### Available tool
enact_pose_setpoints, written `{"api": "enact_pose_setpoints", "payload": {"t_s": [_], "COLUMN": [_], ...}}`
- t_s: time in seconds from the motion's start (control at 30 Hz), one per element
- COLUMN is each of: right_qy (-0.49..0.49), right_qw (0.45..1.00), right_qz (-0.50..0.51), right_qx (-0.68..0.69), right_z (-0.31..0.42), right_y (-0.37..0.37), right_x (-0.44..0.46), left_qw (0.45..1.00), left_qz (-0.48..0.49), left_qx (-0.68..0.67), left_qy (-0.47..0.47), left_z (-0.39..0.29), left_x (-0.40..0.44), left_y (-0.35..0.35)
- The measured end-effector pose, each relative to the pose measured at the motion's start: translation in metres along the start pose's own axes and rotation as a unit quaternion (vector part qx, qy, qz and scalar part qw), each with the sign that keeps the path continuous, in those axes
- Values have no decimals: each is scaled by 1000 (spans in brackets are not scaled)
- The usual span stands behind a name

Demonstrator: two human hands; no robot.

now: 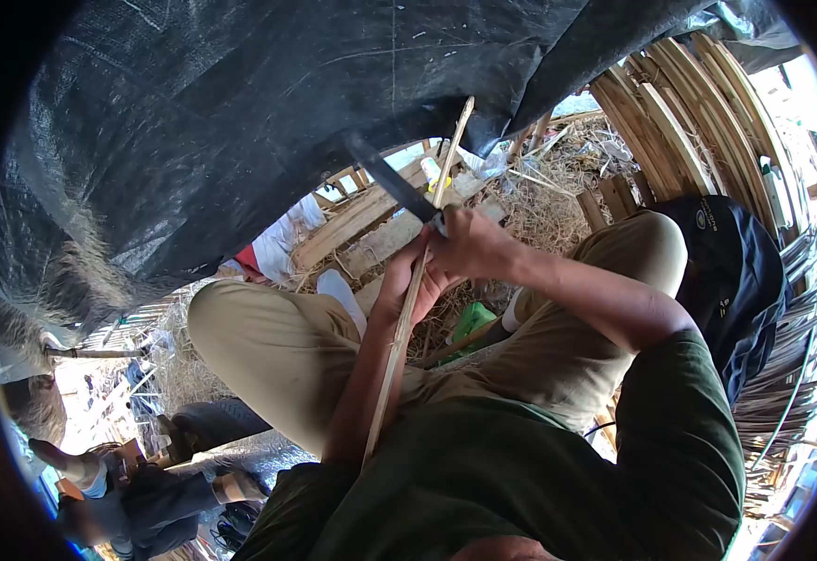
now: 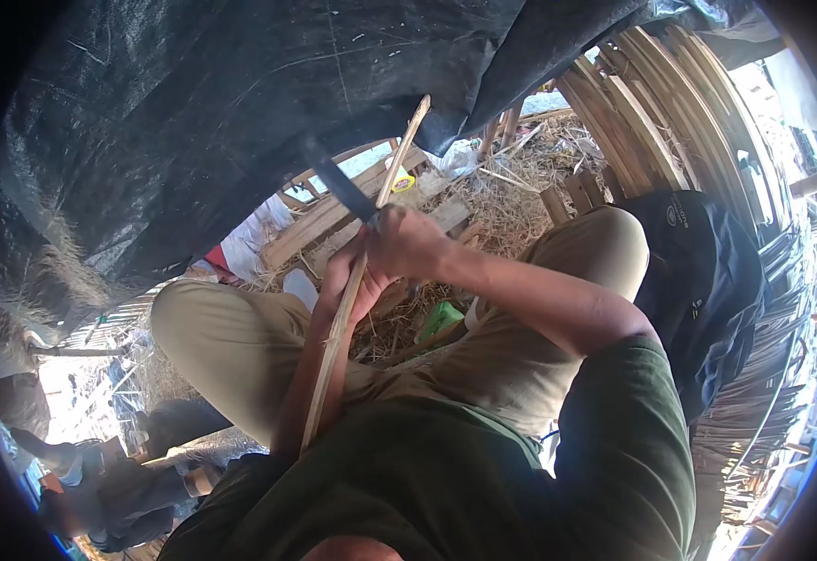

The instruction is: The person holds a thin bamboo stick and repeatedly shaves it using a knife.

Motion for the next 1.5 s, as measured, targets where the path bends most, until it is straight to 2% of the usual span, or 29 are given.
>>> {"api": "enact_pose_setpoints", "payload": {"t_s": [0.07,0.13,0.23,0.3,0.43,0.53,0.63,0.73,0.8,0.83,0.87,0.9,0.93,1.0,1.1,1.17,1.2,1.27,1.3,1.33,1.37,1.4,1.43,1.47,1.5], "right_qy": [-36,-161,-105,-52,-1,-76,-114,-167,-250,-234,-198,-84,75,14,72,192,250,298,314,242,157,69,-27,-130,-153], "right_qw": [999,981,985,987,990,975,970,977,920,909,920,942,906,929,980,981,964,939,899,929,978,993,981,963,966], "right_qz": [-39,-69,3,0,14,-4,61,-8,-172,-205,-166,-72,112,42,-33,1,17,32,37,-77,-78,-78,-136,-184,-184], "right_qx": [-4,-79,-134,-154,-140,-207,-207,-129,-248,-276,-296,-318,-400,-367,-181,-1,92,-172,-302,-268,-114,47,132,146,100], "right_z": [0,-6,-11,-1,6,0,1,6,-18,-30,-48,-55,-56,-54,-109,-172,-202,-248,-254,-255,-257,-212,-162,-126,-103], "right_y": [10,19,21,14,-2,-9,-26,-55,-71,-84,-95,-111,-125,-135,-169,-183,-183,-188,-194,-200,-206,-210,-208,-204,-198], "right_x": [-11,-17,-20,-29,-37,-39,-36,-44,-41,-43,-42,-48,-43,-59,-65,-62,-65,-76,-80,-78,-79,-90,-101,-106,-108], "left_qw": [1000,1000,998,992,991,990,983,987,991,990,988,987,986,983,984,986,987,989,991,991,992,992,991,992,992], "left_qz": [-4,-9,-20,-38,9,46,80,43,1,6,10,15,13,10,19,18,17,27,34,35,32,29,33,26,18], "left_qx": [-19,-9,62,120,132,135,167,154,136,143,151,160,168,183,176,166,162,143,133,129,123,119,130,126,123], "left_qy": [-8,-13,0,21,-4,-10,-6,-3,4,-2,-8,-15,-11,-6,-5,2,3,-1,-1,-3,-6,-12,-10,-14,-18], "left_z": [-1,-3,-3,-1,-8,-9,-8,-7,-4,-3,-2,-2,-3,-3,-4,-3,-2,-1,-2,-3,-2,0,0,0,1], "left_x": [0,-4,-11,-12,-16,-16,-14,-19,-22,-22,-23,-24,-24,-26,-29,-29,-30,-30,-27,-23,-22,-21,-22,-22,-21], "left_y": [-13,-9,5,12,29,21,19,27,37,37,37,36,37,40,47,47,47,46,46,44,42,40,46,44,40]}}
Point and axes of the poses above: each hand's wrist, its own x-axis towards the middle knuckle, its own y-axis out of the palm, z = x × y, the point moved 3 cm from there along x, towards the middle knuckle, and after that the axes turned 2 degrees about -z, right-handed, at the moved point
